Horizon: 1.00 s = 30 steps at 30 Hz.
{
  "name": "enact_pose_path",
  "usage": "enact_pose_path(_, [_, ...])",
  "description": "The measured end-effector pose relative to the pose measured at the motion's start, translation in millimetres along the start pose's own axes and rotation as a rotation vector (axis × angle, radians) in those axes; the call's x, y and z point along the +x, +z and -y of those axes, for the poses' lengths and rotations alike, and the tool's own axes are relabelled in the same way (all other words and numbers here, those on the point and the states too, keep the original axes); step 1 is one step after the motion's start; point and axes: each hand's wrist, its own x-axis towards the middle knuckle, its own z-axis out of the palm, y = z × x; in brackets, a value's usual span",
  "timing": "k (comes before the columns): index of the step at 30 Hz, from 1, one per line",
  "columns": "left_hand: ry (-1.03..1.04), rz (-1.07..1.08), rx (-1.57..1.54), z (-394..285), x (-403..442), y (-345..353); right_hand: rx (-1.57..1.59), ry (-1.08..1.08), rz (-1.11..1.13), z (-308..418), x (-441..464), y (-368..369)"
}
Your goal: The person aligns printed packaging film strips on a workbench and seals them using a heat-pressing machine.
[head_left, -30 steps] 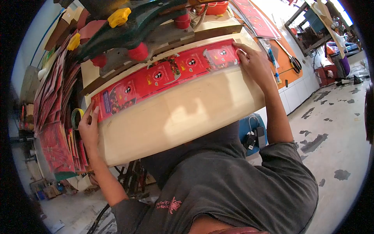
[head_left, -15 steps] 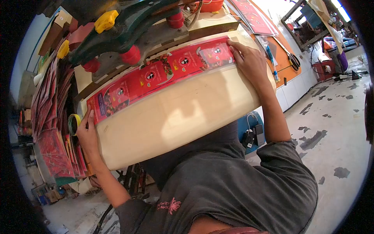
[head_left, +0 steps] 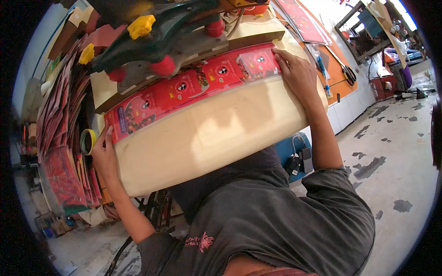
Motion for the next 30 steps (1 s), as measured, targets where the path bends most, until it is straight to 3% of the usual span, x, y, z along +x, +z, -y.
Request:
enact_pose_path(8, [-0.122, 0.054, 0.067, -12, 0, -5, 0.014, 0.044, 0.016, 4, -2, -2])
enact_pose_path(10, [-0.043, 0.014, 0.017, -10, -1, -3, 0.037, 0.05, 0.021, 5, -2, -2])
enact_pose_path(20, [-0.124, 0.032, 0.02, -27, -5, -7, 0.049, 0.043, -0.004, 3, -2, 2])
enact_pose_path(30, [-0.053, 0.026, -0.039, -30, -6, -7, 0.029, 0.035, 0.003, -2, -1, 7])
